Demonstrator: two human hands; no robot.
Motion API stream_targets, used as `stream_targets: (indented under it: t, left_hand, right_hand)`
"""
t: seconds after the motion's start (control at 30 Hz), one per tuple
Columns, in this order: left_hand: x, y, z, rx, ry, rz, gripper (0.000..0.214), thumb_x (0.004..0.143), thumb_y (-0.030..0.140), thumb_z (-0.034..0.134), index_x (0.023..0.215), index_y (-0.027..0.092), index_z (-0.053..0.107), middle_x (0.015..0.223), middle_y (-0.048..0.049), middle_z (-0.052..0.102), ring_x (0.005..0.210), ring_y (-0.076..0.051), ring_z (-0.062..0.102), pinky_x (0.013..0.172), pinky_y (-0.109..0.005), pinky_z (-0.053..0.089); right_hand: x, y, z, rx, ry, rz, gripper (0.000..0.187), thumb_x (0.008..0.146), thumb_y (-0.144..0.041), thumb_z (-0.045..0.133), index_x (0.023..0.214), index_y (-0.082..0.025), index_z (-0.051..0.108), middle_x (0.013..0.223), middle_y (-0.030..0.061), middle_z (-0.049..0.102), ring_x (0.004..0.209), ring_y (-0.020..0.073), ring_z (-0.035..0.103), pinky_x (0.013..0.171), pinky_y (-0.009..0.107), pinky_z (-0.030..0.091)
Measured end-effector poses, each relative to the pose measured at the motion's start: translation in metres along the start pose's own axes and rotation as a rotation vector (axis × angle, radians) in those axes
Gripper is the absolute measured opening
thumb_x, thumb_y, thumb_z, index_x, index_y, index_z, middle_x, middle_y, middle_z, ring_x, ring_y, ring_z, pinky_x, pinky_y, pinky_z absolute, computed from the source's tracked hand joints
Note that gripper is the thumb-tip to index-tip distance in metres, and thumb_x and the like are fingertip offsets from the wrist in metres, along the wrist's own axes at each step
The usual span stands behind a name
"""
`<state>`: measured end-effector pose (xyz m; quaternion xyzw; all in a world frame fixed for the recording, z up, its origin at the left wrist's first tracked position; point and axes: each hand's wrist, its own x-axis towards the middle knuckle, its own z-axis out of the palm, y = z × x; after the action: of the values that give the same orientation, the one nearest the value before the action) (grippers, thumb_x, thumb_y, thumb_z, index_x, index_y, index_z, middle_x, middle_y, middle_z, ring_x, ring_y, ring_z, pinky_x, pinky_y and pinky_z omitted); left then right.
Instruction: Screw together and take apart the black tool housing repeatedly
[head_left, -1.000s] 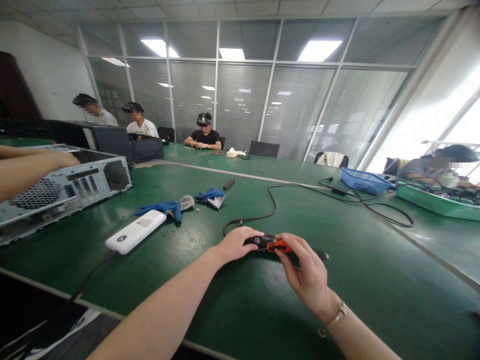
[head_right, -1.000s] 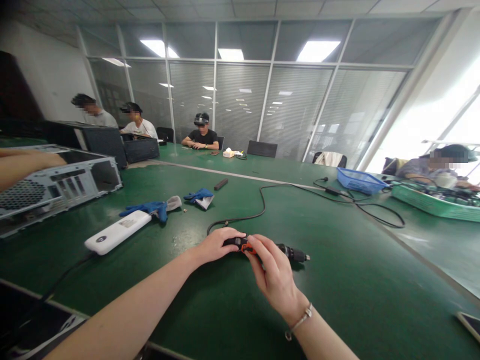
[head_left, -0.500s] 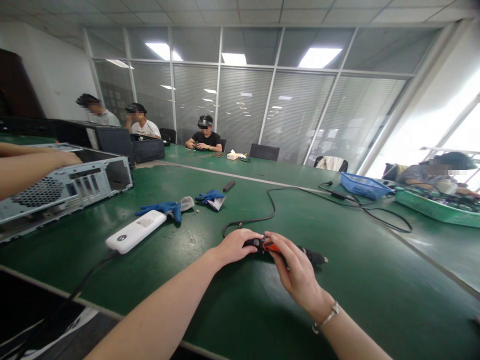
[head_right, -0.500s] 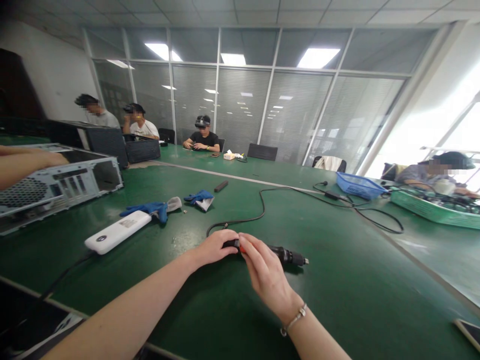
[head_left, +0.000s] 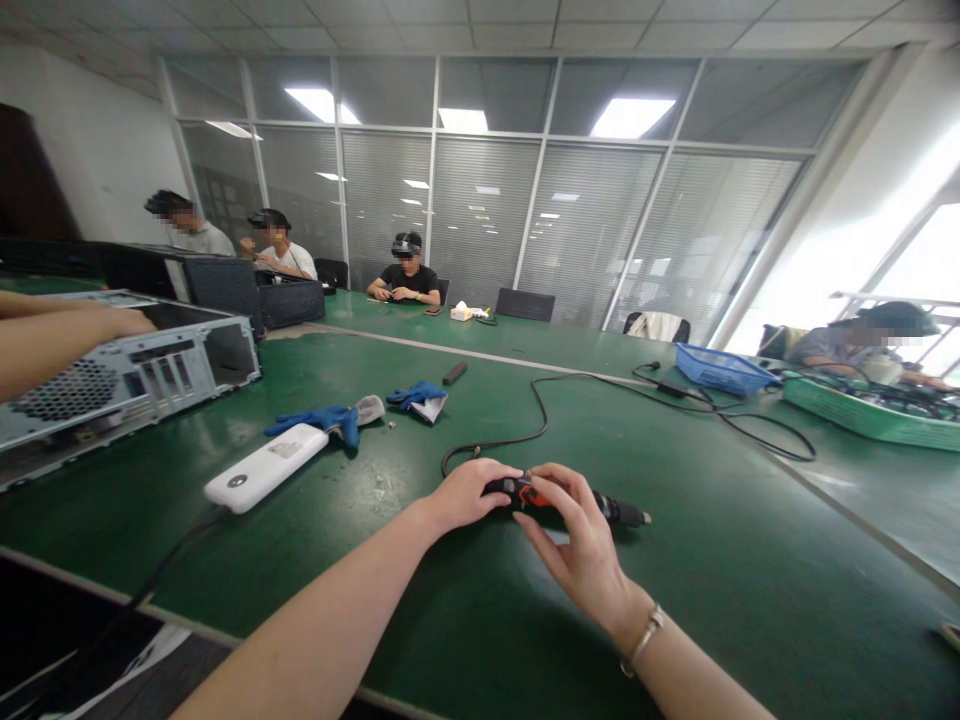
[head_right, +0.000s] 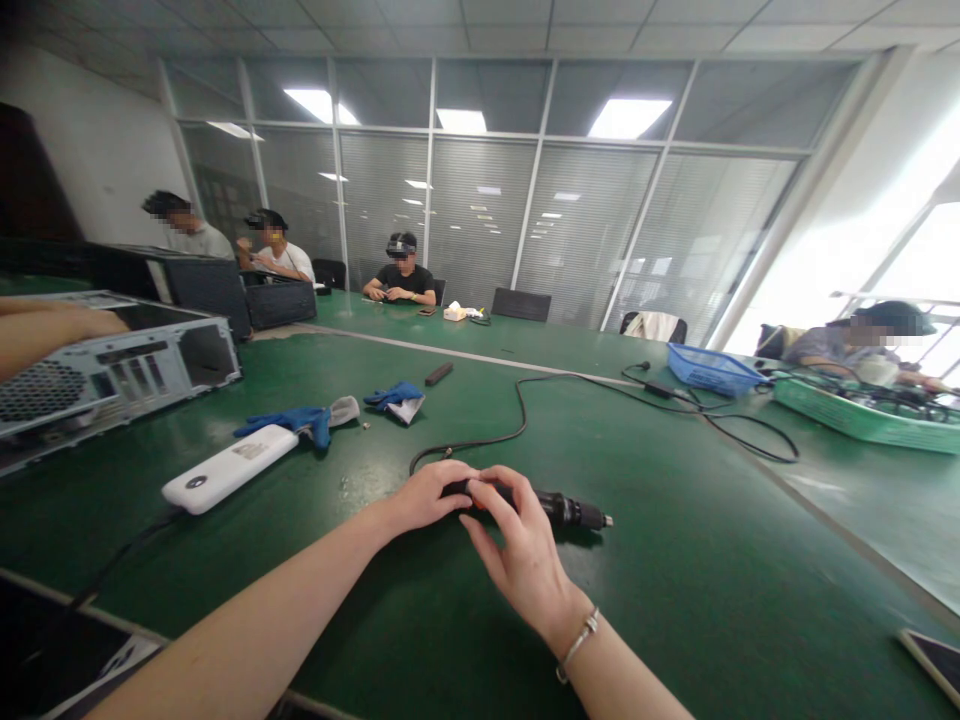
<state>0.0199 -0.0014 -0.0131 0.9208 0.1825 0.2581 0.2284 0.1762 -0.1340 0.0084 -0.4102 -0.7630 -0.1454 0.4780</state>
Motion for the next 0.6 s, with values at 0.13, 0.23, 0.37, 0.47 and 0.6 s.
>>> stream_targets:
  t: [0.13, 0.23, 0.37, 0.47, 0.6]
  left_hand:
    - [-0.0002, -0.0023, 0.0013, -0.002, -0.002, -0.015, 0.042, 0.081, 0.021, 0.067, 0.122, 0.022, 0.059, 0.121, -0.005, 0.064, 0.112, -0.022, 0.058, 0.101, -0.034, 0.041]
    - [-0.0004, -0.0044, 0.0026, 0.009, 0.008, -0.002, 0.039, 0.08, 0.022, 0.068, 0.119, 0.023, 0.061, 0.117, -0.0044, 0.066, 0.109, -0.022, 0.059, 0.099, -0.034, 0.042]
    - [-0.0008, -0.0043, 0.0026, 0.023, 0.007, 0.004, 0.041, 0.081, 0.022, 0.067, 0.121, 0.022, 0.06, 0.117, -0.0048, 0.066, 0.108, -0.022, 0.06, 0.097, -0.033, 0.043]
    - [-0.0008, -0.0033, 0.0022, 0.021, 0.009, -0.006, 0.043, 0.081, 0.022, 0.067, 0.123, 0.021, 0.059, 0.119, -0.0061, 0.065, 0.11, -0.022, 0.059, 0.099, -0.033, 0.043]
    - [-0.0006, -0.0026, 0.002, 0.027, 0.008, 0.006, 0.042, 0.081, 0.021, 0.067, 0.122, 0.02, 0.06, 0.118, -0.006, 0.065, 0.11, -0.022, 0.059, 0.098, -0.032, 0.043]
  right_hand:
    - [-0.0021, 0.0044, 0.0022, -0.022, 0.048, -0.012, 0.051, 0.089, -0.009, 0.05, 0.134, -0.032, 0.044, 0.109, 0.0084, 0.059, 0.097, 0.0202, 0.063, 0.08, 0.036, 0.057]
    - [-0.0031, 0.0043, 0.004, 0.031, -0.027, -0.052, 0.059, 0.09, -0.005, 0.042, 0.143, -0.029, 0.032, 0.122, 0.0117, 0.056, 0.11, 0.0219, 0.059, 0.087, 0.038, 0.055]
    - [-0.0031, 0.0021, 0.0053, 0.007, 0.01, -0.03, 0.064, 0.087, -0.007, 0.053, 0.143, -0.031, 0.032, 0.12, 0.0119, 0.053, 0.108, 0.0232, 0.058, 0.086, 0.04, 0.055]
    - [-0.0041, 0.0037, 0.0051, -0.03, 0.079, -0.017, 0.061, 0.086, -0.006, 0.054, 0.138, -0.034, 0.04, 0.108, 0.008, 0.056, 0.096, 0.0201, 0.061, 0.078, 0.035, 0.057]
    - [-0.004, 0.0042, 0.0055, 0.015, 0.0, -0.057, 0.062, 0.089, -0.004, 0.044, 0.144, -0.031, 0.031, 0.119, 0.011, 0.057, 0.106, 0.0218, 0.059, 0.085, 0.039, 0.055]
